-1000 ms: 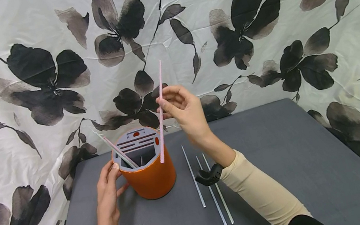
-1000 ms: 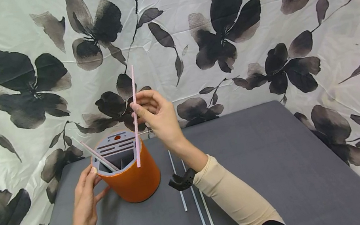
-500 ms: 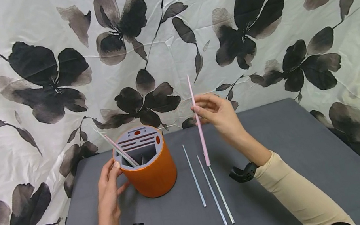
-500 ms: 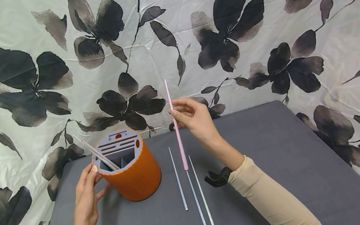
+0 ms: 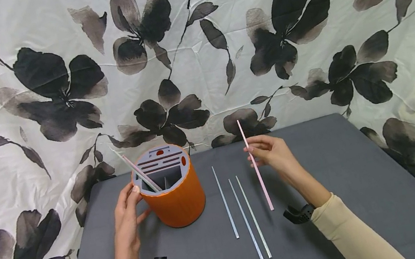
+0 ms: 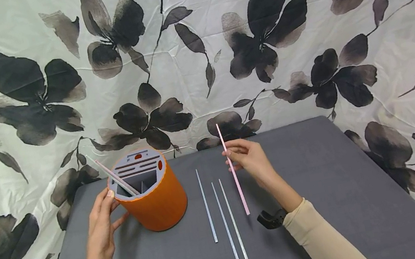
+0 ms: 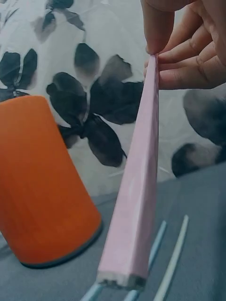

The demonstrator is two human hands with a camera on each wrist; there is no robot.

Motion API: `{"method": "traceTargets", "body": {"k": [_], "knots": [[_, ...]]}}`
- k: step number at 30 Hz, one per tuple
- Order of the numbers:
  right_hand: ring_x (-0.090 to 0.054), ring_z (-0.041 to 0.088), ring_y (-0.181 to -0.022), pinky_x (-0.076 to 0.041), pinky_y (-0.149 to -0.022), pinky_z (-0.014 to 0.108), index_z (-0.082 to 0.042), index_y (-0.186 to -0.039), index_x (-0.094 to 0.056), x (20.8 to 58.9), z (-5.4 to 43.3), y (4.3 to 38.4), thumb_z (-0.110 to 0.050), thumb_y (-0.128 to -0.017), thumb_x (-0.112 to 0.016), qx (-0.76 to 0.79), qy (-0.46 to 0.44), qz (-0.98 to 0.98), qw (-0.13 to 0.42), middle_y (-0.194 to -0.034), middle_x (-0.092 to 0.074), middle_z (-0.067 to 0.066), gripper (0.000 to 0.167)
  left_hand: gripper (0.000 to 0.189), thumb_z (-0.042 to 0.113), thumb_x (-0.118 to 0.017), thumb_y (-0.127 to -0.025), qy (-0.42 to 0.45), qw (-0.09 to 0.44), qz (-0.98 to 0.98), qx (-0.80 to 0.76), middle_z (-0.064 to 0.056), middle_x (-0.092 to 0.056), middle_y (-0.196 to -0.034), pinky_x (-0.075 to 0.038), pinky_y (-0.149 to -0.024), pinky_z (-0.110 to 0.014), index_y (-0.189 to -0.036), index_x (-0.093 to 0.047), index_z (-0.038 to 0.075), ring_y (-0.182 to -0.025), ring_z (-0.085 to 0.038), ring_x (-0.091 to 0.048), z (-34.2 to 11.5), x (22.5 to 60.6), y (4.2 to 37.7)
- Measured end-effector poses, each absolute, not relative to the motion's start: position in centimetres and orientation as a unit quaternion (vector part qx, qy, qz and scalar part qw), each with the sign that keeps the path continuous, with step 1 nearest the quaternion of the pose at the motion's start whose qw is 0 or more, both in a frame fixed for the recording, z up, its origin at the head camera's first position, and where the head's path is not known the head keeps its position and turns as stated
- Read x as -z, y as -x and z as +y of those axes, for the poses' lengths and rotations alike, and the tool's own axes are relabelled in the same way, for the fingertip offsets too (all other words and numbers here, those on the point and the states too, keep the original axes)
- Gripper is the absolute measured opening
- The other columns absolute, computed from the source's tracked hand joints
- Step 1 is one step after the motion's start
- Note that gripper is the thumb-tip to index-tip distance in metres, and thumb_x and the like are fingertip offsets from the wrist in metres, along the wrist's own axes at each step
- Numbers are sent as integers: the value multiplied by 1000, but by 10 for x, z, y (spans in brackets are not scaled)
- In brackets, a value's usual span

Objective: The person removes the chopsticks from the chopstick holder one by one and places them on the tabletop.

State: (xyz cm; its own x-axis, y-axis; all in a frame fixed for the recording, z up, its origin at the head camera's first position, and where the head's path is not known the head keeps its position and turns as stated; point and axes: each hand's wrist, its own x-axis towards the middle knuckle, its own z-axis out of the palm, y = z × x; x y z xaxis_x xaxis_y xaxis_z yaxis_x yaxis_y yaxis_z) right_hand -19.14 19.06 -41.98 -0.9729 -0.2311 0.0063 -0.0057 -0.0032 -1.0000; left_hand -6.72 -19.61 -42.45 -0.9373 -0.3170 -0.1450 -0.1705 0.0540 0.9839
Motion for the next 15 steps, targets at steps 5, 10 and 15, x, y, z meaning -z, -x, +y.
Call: {"method": "traceTargets", "body": {"k": [5, 10, 15], "knots": [[-76, 10, -78, -66, -75, 37, 7, -137, -59, 439, 199, 191, -5, -103, -65, 697, 61, 708, 93, -94, -77, -11, 37, 54, 51, -48, -108, -168, 54, -723, 668, 10, -46, -145, -55, -96, -36, -157, -42, 27, -126, -10, -49, -196, 424, 67], [-76, 10, -77, -65, -71, 35, 9, -138, -58, 458, 205, 191, -5, -103, -65, 687, 53, 717, 109, -98, -79, -3, 38, 55, 51, -48, -108, -171, 55, -723, 667, 9, -46, -144, -55, -97, -36, -157, -42, 27, -126, -10, -49, -196, 424, 67], [-78, 22, -85, -65, -70, 34, 11, -141, -55, 475, 210, 188, -4, -103, -64, 675, 43, 726, 127, -108, -79, 9, 42, 55, 52, -48, -108, -171, 55, -722, 668, 8, -47, -144, -56, -97, -36, -157, -42, 27, -126, -11, -49, -196, 425, 68]]}}
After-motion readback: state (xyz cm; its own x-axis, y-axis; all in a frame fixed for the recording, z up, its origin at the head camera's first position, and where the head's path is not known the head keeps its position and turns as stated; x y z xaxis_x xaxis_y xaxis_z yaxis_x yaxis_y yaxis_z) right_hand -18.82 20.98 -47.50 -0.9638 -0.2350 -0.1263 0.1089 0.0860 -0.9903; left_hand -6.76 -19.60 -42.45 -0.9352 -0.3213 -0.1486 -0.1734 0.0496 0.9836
